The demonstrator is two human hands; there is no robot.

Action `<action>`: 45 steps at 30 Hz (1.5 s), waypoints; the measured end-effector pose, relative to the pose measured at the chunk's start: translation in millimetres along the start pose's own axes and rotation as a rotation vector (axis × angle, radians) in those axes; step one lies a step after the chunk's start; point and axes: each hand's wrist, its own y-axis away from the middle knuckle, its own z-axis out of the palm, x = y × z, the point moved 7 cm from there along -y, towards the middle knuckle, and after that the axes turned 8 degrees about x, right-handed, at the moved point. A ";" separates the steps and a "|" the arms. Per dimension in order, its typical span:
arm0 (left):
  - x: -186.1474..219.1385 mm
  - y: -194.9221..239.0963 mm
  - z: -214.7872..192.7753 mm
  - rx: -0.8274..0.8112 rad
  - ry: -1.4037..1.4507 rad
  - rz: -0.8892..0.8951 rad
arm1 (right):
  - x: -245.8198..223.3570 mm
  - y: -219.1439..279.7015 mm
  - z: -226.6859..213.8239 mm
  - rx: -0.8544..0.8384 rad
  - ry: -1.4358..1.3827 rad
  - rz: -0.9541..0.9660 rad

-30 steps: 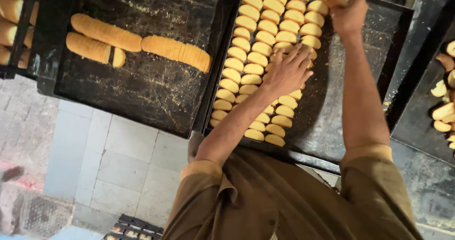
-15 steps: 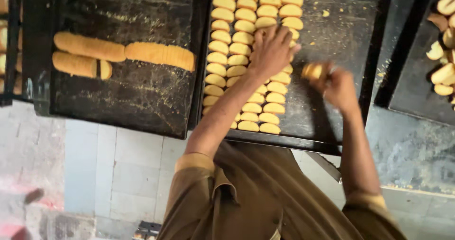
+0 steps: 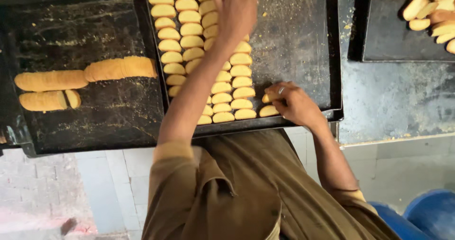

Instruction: The person arranges small, round, yellow biscuits onto a black baking tray. They pick up the biscuits one by one from a tray containing long, sliced biscuit logs and place them in neat rows on the empty tray. The person fills the tray completely with the biscuits.

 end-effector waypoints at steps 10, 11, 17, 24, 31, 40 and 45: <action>69.7 149.8 -126.9 -0.349 0.292 -0.138 | -9.7 -16.6 22.2 -0.149 0.159 0.077; 59.3 152.4 -140.8 -0.288 0.249 -0.141 | -18.2 -17.4 18.2 -0.054 0.182 0.051; -152.0 192.5 -249.6 0.052 -0.262 -0.534 | -70.1 -26.4 42.9 0.090 0.171 0.029; -351.5 309.2 -370.8 0.089 -0.743 -0.865 | -145.3 -45.3 118.7 0.058 0.095 -0.179; -413.9 340.6 -375.1 -0.010 -0.754 -0.705 | -216.8 -61.4 166.7 -0.018 0.105 -0.288; -400.9 330.7 -381.0 0.201 -0.617 -0.706 | -226.7 -63.1 196.4 -0.033 0.051 -0.257; -359.3 312.7 -374.2 0.398 -0.325 -0.709 | -225.1 -57.7 208.9 -0.050 0.035 -0.269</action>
